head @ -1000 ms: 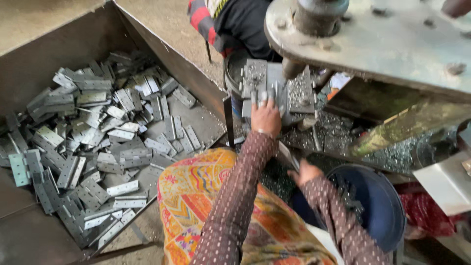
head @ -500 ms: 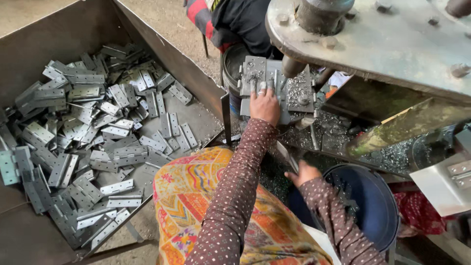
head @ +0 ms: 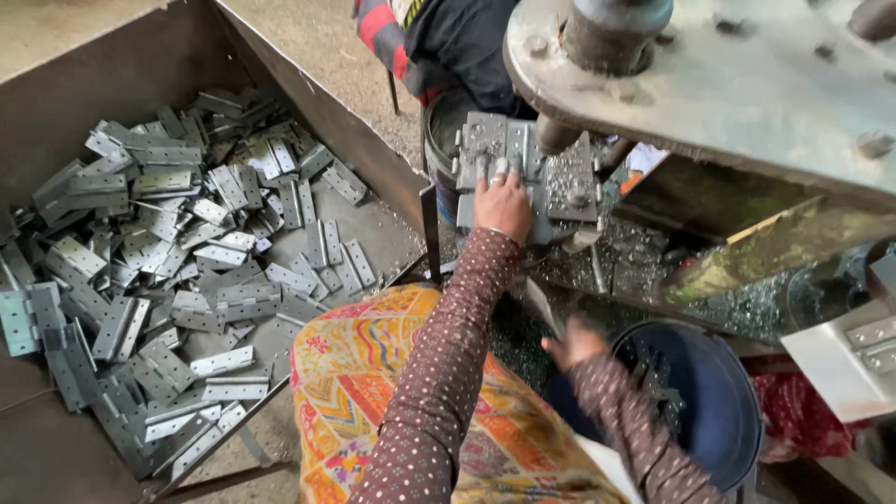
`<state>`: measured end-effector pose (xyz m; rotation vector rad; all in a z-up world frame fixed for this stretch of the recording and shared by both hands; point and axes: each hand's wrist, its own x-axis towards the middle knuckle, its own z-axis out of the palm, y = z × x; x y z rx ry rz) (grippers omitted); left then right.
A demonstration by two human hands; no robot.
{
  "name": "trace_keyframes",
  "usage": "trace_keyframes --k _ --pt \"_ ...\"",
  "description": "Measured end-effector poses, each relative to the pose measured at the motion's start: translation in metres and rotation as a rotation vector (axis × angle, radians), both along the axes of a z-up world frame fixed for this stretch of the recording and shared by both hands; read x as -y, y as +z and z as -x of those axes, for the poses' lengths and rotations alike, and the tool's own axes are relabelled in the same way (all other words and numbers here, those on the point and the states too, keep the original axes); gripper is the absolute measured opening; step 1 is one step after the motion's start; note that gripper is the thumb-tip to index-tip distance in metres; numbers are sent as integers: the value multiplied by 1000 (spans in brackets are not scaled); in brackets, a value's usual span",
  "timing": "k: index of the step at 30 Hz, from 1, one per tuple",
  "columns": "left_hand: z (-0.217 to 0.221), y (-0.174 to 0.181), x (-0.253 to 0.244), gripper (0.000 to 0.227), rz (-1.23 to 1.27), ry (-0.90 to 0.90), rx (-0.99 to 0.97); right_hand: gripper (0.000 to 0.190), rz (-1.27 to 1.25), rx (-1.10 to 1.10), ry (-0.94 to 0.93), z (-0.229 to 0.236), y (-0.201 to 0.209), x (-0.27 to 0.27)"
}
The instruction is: The person repeatedly picks metal hinge pieces from a bin, places them into a press machine, and operates the lever to process them. The person then removes the processed pieces and returns them to the bin. This cycle is repeated continuously.
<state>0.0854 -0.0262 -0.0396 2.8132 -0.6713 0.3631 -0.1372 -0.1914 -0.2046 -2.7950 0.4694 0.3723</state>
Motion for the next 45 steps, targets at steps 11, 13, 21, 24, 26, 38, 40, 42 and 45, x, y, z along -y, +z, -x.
trace_keyframes --k 11,13,21,24,26,38,40,42,45 --pt "45 23 -92 28 240 -13 235 55 -154 123 -18 17 -11 7" --pt "48 9 -143 30 276 105 288 55 -118 -38 -74 8 27 14" --pt "62 -81 -393 45 -179 268 -215 54 -10 -162 -57 -4 83 -2" --pt "80 -114 -419 57 -170 251 -235 54 31 -201 -89 -3 70 7" --pt "92 -132 -423 57 -150 272 -195 54 38 -182 -85 -1 61 16" --pt "108 -145 -440 35 2 298 -255 54 83 -153 -77 0 60 20" --pt "123 -137 -448 32 189 247 -282 55 88 -188 -93 -6 64 19" --pt "136 -121 -451 24 296 415 -236 56 104 -193 -75 -8 65 16" --pt "141 -78 -440 32 494 529 -26 58 64 -167 -37 -5 66 9"
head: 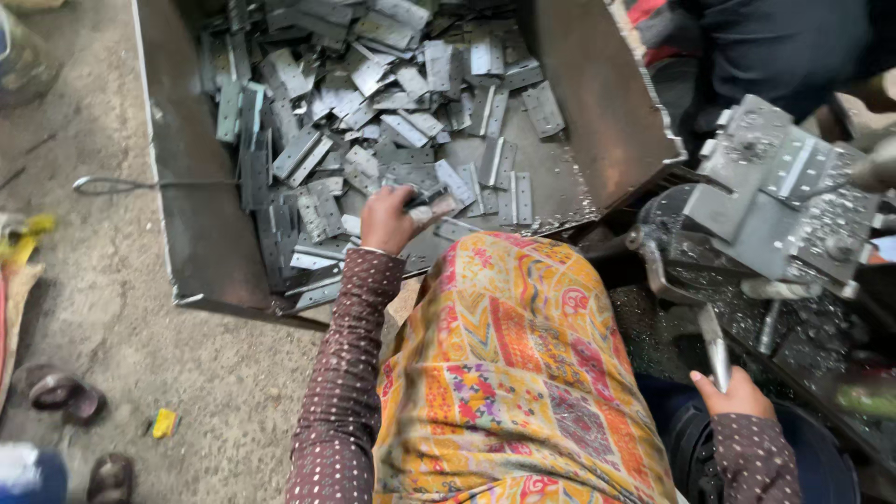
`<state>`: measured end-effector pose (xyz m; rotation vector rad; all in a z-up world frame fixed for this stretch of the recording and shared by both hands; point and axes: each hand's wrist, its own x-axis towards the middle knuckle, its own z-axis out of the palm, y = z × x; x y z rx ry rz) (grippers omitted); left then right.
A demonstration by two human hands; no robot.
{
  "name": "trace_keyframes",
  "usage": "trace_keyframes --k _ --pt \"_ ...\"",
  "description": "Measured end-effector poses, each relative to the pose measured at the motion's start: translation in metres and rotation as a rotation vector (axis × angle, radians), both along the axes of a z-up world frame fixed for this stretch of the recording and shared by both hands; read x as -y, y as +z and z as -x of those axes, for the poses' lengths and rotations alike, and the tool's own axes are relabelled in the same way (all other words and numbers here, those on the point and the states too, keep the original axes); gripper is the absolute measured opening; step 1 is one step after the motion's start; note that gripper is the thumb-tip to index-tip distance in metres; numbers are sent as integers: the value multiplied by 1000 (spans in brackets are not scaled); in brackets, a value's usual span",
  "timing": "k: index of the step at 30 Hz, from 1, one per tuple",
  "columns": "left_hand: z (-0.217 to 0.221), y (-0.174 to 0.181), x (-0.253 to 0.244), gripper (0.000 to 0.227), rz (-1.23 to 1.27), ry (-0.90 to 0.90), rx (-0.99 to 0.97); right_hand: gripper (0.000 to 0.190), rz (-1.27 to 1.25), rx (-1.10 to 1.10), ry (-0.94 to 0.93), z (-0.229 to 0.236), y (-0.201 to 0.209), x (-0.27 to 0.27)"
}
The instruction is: The person repeatedly picks metal hinge pieces from a bin, places them into a press machine, and operates the lever to process them. The person then removes the processed pieces and returns them to the bin. This cycle is repeated continuously.
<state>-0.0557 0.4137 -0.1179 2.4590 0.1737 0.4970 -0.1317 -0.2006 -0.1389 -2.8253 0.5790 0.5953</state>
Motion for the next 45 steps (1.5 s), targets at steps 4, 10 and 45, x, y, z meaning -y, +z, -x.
trace_keyframes --k 4,10,45 --pt "-25 68 65 42 329 -109 195 55 -76 102 -18 4 -2 -6" --pt "-77 131 238 49 273 -326 482 53 -77 168 -11 8 -26 -11" --pt "-124 81 432 38 -467 -548 34 57 -90 164 48 19 -91 -6"
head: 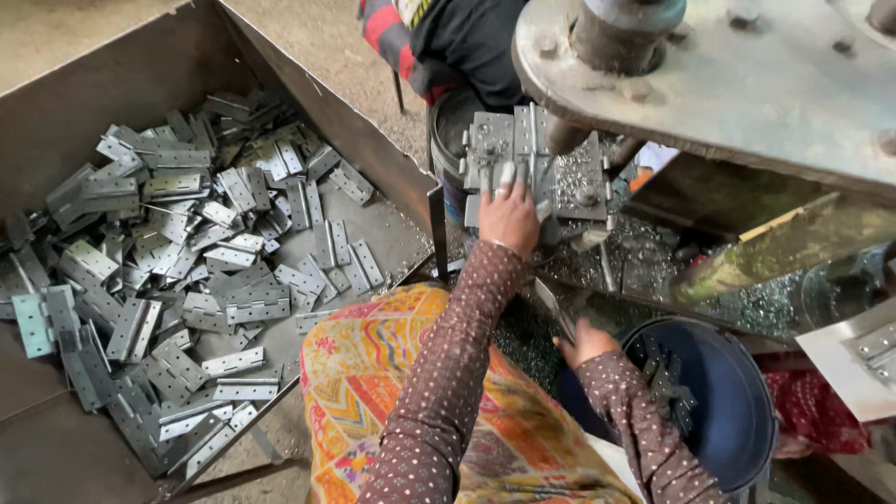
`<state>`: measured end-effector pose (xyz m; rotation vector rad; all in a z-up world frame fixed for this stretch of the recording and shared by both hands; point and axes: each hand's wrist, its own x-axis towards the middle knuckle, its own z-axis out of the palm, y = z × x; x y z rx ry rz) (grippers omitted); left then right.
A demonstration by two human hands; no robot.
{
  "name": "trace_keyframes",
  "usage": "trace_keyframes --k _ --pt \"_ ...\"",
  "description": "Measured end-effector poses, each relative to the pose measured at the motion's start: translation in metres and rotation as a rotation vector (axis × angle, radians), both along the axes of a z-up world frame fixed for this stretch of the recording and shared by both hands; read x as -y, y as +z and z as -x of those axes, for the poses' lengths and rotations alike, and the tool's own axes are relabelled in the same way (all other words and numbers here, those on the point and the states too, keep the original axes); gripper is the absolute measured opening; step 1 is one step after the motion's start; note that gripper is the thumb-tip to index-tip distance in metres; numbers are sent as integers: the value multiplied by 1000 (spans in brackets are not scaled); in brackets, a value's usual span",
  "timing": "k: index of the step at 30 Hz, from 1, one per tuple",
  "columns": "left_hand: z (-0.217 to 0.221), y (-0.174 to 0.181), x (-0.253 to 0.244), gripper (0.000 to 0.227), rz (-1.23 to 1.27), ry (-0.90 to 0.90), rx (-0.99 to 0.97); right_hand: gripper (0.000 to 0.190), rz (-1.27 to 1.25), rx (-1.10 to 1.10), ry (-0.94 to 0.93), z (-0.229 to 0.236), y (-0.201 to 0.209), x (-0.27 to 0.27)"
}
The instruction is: The person repeatedly picks metal hinge pieces from a bin, places them into a press machine, and operates the lever to process them. The person then removes the processed pieces and returns them to the bin. This cycle is repeated continuously.
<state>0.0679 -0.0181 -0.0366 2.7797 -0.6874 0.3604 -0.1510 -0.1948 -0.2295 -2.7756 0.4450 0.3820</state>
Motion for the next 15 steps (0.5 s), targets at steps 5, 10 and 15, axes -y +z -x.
trace_keyframes --k 5,10,15 --pt "2 -2 2 35 49 -4 56 53 22 159 -163 8 -12 -25" --pt "3 -6 -3 27 103 -11 88 61 -12 -49 -1 -13 -3 3" --pt "-19 -7 5 23 79 2 57 56 -66 -177 -123 1 -2 -3"
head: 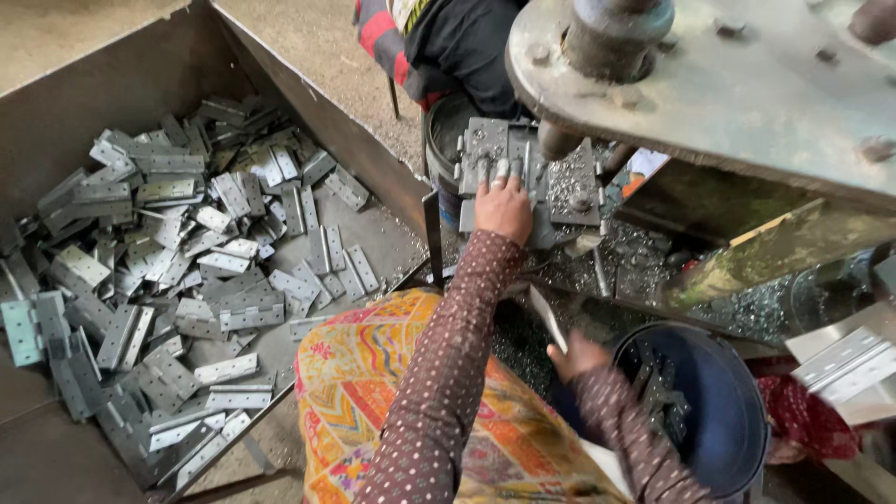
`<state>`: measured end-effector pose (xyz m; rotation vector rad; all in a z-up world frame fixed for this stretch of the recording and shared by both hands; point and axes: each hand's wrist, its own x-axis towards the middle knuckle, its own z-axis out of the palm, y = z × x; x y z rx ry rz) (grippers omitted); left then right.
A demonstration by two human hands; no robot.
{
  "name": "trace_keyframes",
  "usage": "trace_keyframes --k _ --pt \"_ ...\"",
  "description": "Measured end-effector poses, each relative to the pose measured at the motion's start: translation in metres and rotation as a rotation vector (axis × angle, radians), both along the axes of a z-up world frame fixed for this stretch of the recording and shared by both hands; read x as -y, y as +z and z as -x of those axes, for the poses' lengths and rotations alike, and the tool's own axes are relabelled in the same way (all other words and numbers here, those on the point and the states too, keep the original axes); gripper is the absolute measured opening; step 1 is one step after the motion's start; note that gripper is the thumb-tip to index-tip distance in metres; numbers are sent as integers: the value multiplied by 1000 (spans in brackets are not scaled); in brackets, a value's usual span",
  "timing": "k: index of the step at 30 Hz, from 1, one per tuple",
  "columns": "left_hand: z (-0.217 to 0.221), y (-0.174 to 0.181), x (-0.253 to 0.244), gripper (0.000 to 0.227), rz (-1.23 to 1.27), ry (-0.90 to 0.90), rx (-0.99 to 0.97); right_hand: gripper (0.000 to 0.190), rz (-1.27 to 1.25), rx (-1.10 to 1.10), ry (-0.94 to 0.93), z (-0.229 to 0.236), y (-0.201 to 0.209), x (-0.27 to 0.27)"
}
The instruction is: The person repeatedly picks metal hinge pieces from a bin, places them into a press machine, and operates the lever to process them. The person then removes the processed pieces and returns them to the bin. This cycle is repeated continuously.
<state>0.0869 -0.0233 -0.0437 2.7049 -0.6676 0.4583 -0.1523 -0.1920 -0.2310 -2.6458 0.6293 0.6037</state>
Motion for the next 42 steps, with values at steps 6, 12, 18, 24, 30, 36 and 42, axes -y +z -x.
trace_keyframes --k 6,12,18,24,30,36,42 --pt "8 -8 -13 33 36 -32 -27 59 1 416 -15 10 -17 -26" --pt "-6 -9 -1 28 -4 -8 93 55 55 88 88 2 11 6" --pt "-26 2 1 27 6 -16 -63 48 67 240 -65 5 1 -31" --pt "10 35 -14 29 -163 -65 -378 57 34 138 39 -10 63 -9" --pt "118 27 -38 34 -58 -58 199 58 111 301 77 -25 137 -30" --pt "109 42 -51 14 331 -268 180 52 44 322 53 -25 129 -26" --pt "88 55 -38 13 263 -134 464 55 33 327 89 -24 107 -19"
